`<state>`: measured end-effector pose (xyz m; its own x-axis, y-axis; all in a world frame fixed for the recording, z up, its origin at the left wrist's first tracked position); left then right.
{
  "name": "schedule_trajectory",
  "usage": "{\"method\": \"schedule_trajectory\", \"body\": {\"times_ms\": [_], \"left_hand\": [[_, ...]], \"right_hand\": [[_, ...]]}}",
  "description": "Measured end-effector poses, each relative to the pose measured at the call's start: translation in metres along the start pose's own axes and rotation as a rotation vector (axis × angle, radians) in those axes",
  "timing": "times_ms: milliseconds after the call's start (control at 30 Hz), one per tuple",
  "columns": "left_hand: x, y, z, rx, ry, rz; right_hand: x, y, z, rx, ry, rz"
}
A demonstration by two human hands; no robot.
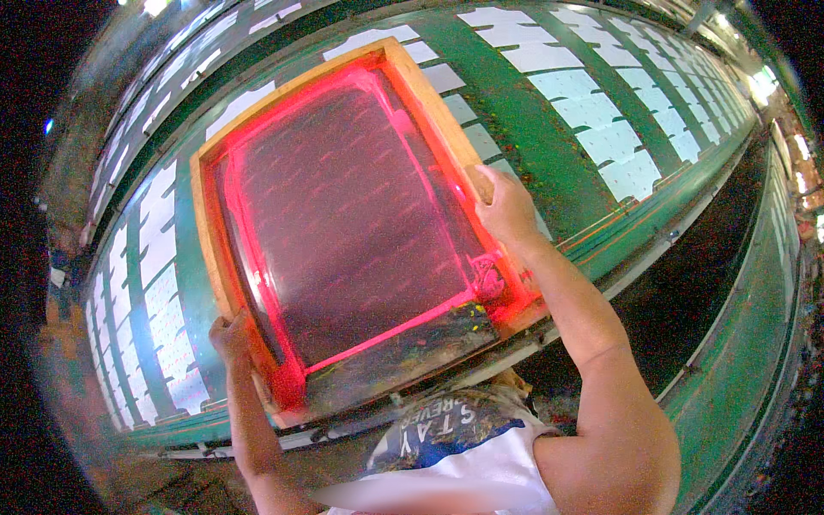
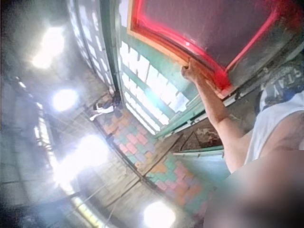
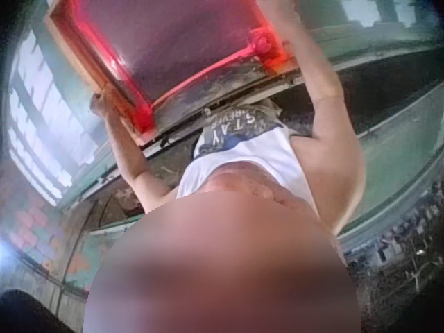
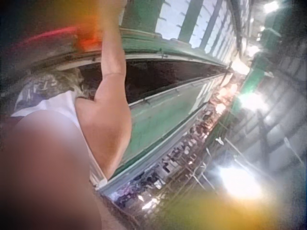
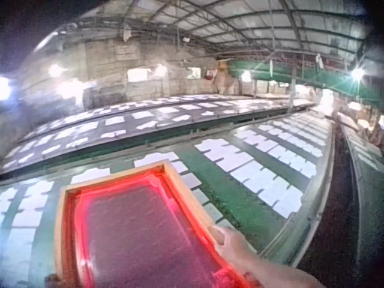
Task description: The person repeatedly applies pink ink to a screen-printing frame using a squeegee, then lifts the frame to print onto white fabric pieces laid out on a green table. The process is repeated multiple times across the clip.
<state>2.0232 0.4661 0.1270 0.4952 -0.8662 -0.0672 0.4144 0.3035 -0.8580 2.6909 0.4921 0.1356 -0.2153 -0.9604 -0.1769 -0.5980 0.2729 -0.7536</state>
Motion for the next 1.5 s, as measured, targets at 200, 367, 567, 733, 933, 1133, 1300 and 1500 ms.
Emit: {"method": "schedule_trajectory", "body": {"times_ms": [200, 367, 567, 733, 933, 1133, 1300, 1500], "left_hand": [[0.072, 0.067, 0.09, 0.063, 0.017, 0.017], [0.118, 0.098, 0.139, 0.087, 0.097, 0.087], [0.139, 0.118, 0.175, 0.1, 0.062, 0.083], [0.156, 0.124, 0.194, 0.018, 0.089, 0.116], [0.16, 0.129, 0.203, -0.077, 0.035, 0.086], [0.16, 0.136, 0.201, -0.078, -0.036, 0.013], [0.156, 0.142, 0.202, -0.118, -0.045, -0.021], [0.161, 0.148, 0.204, -0.135, -0.041, 0.0]], "right_hand": [[-0.011, -0.053, 0.111, -0.028, 0.045, 0.081], [-0.019, -0.086, 0.17, -0.11, 0.152, 0.043], [-0.032, -0.11, 0.204, -0.12, 0.162, 0.013], [-0.039, -0.119, 0.224, -0.224, 0.179, -0.036], [-0.043, -0.116, 0.243, -0.222, 0.136, -0.045], [-0.044, -0.116, 0.249, -0.221, 0.13, -0.094], [-0.044, -0.112, 0.248, -0.21, 0.146, -0.091], [-0.046, -0.106, 0.25, -0.249, 0.236, -0.162]]}}
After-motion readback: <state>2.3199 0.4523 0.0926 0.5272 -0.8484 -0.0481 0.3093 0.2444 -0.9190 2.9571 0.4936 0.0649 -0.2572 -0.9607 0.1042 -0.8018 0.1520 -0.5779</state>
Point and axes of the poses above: each hand's wrist, its own x-axis away from the middle knuckle, its own y-axis out of the palm, z = x × y, the point moved 2 cm from there along -x, towards the middle knuckle, and after that the axes turned 4 degrees about -x, right-handed, at the moved point
